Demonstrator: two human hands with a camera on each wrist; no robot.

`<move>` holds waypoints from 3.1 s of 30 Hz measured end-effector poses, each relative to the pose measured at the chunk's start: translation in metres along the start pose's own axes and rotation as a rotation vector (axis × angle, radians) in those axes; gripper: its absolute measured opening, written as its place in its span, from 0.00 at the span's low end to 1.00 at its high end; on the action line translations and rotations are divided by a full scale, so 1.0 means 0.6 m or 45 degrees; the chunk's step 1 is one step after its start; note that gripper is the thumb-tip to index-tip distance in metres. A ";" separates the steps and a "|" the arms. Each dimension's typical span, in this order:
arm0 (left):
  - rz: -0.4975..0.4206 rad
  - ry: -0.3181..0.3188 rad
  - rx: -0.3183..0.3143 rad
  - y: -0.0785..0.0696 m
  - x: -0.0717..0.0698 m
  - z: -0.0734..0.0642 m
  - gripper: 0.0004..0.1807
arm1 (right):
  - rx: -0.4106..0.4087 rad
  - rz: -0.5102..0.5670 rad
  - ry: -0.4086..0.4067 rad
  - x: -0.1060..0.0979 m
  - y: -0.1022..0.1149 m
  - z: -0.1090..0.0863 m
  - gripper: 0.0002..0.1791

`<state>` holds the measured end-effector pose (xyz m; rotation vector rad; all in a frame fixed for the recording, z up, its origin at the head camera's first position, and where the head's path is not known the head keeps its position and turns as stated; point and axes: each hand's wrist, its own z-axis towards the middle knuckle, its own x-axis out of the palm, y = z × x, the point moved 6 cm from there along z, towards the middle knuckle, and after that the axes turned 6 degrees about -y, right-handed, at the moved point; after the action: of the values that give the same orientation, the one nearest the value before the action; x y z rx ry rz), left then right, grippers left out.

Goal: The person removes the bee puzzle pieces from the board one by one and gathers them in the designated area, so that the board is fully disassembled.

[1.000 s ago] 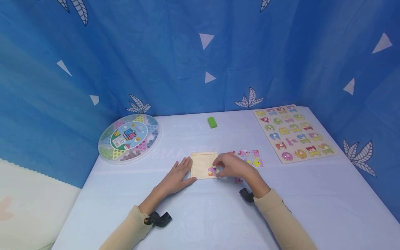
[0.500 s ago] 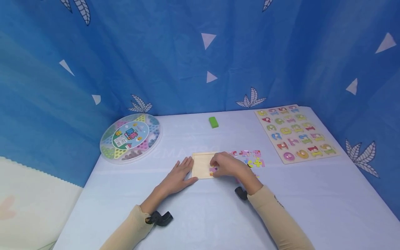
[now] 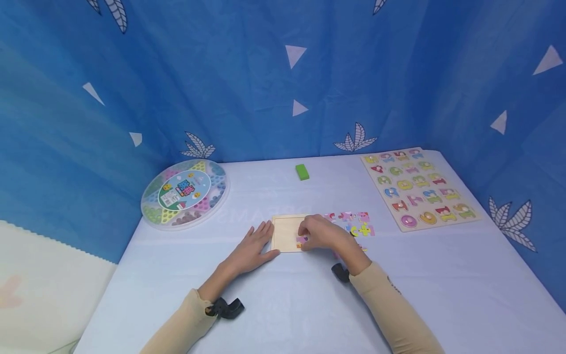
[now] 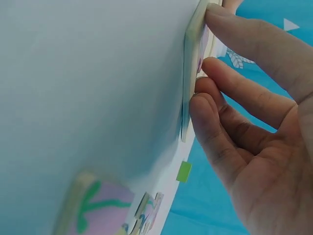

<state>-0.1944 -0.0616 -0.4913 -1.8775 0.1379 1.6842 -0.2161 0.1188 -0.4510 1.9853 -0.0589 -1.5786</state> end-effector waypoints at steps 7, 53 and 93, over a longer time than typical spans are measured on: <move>-0.015 0.000 0.011 -0.003 -0.004 0.000 0.44 | 0.067 0.059 0.011 0.002 -0.003 0.003 0.16; -0.008 -0.019 0.012 0.001 -0.001 0.001 0.44 | 0.067 0.081 -0.024 -0.005 -0.008 -0.012 0.23; -0.114 -0.039 0.029 0.001 -0.001 -0.002 0.44 | 0.273 0.007 -0.192 -0.088 -0.183 -0.184 0.24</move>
<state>-0.1938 -0.0624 -0.4910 -1.8129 0.0593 1.6432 -0.1675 0.2755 -0.4434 2.0177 -0.3049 -1.7802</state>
